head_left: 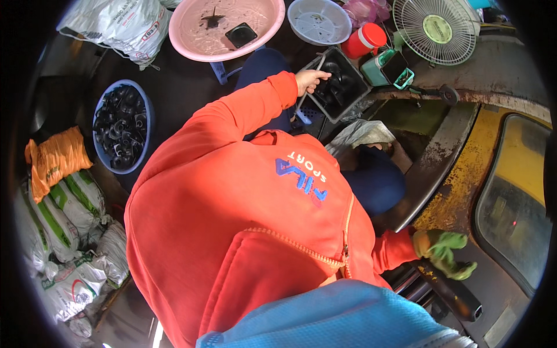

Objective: The person removes small black metal parts from a pink basin and places them into a metal tray. They then use a metal tool to scrape and clean the parts in the tray.

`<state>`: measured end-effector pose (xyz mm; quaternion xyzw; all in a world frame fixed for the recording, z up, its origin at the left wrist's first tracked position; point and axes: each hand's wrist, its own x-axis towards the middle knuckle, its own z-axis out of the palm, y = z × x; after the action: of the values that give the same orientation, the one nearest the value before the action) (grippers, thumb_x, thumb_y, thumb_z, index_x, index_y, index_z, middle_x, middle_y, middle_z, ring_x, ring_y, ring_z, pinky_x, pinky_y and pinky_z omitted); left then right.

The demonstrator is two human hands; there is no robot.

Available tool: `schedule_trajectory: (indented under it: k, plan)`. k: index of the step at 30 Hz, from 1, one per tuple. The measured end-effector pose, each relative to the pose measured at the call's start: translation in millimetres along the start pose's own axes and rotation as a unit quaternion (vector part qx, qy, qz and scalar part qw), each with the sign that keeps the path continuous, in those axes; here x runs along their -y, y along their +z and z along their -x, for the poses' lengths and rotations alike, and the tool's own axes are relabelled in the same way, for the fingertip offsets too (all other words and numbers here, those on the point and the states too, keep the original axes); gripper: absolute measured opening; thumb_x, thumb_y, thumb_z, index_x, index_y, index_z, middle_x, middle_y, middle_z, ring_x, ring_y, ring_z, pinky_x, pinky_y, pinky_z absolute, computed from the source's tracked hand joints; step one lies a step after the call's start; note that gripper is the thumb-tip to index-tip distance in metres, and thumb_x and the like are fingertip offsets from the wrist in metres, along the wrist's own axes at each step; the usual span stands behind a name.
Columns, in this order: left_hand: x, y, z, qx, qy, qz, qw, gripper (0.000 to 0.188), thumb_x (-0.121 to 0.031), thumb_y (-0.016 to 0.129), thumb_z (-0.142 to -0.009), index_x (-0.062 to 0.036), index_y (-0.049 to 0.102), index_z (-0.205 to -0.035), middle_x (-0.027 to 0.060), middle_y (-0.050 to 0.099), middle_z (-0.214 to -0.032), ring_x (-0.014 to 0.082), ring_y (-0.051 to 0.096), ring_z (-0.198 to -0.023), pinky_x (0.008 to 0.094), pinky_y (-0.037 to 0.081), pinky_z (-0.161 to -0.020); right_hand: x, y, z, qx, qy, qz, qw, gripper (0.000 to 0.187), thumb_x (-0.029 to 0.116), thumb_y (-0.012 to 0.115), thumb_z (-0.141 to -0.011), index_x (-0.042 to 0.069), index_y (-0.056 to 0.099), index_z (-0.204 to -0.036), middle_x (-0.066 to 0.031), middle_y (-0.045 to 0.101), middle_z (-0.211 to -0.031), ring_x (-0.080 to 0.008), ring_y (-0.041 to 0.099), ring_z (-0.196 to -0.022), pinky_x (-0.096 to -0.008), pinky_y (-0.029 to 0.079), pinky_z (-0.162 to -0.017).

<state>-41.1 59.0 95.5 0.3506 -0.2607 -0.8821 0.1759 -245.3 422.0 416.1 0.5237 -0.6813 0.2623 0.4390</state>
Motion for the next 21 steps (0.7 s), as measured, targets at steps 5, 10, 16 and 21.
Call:
schedule_trajectory:
  k: [5,10,16,21]
  plan:
    - [8,-5,-5,-0.083,-0.005,-0.001,0.997,0.028,-0.032,0.072,-0.080,-0.0113,0.054,-0.087,-0.0076,0.035,-0.059,0.0041,0.028,-0.048,0.0218,0.020,-0.044,2,-2,1,0.002,-0.002,0.028,1.000,0.035,0.027,0.060,-0.080,0.002,0.053,-0.105,-0.0099,0.060,-0.088,-0.0214,0.058,-0.074,-0.0338,0.044,-0.063]
    - [9,-7,-5,-0.117,-0.017,-0.016,0.993,0.026,-0.030,0.072,-0.080,-0.0114,0.055,-0.086,-0.0070,0.038,-0.059,0.0049,0.030,-0.048,0.0209,0.023,-0.044,-4,-12,0,-0.020,-0.013,0.098,0.995,0.036,0.028,0.060,-0.081,0.002,0.053,-0.106,-0.0103,0.060,-0.090,-0.0224,0.058,-0.074,-0.0346,0.044,-0.063]
    - [7,-8,-10,-0.114,-0.025,-0.009,0.993,0.024,-0.029,0.070,-0.081,-0.0126,0.053,-0.082,-0.0069,0.038,-0.060,0.0043,0.030,-0.047,0.0206,0.023,-0.043,-15,-28,-10,-0.074,-0.043,0.256,0.963,0.038,0.030,0.060,-0.082,0.002,0.053,-0.107,-0.0109,0.060,-0.091,-0.0237,0.058,-0.075,-0.0356,0.043,-0.063]
    - [10,-16,-7,-0.087,-0.023,-0.023,0.996,0.023,-0.028,0.068,-0.083,-0.0160,0.049,-0.081,-0.0070,0.037,-0.058,0.0049,0.028,-0.045,0.0221,0.023,-0.043,-16,-53,-22,-0.128,-0.060,0.405,0.903,0.039,0.031,0.059,-0.083,0.001,0.052,-0.108,-0.0113,0.060,-0.092,-0.0247,0.057,-0.075,-0.0365,0.042,-0.063]
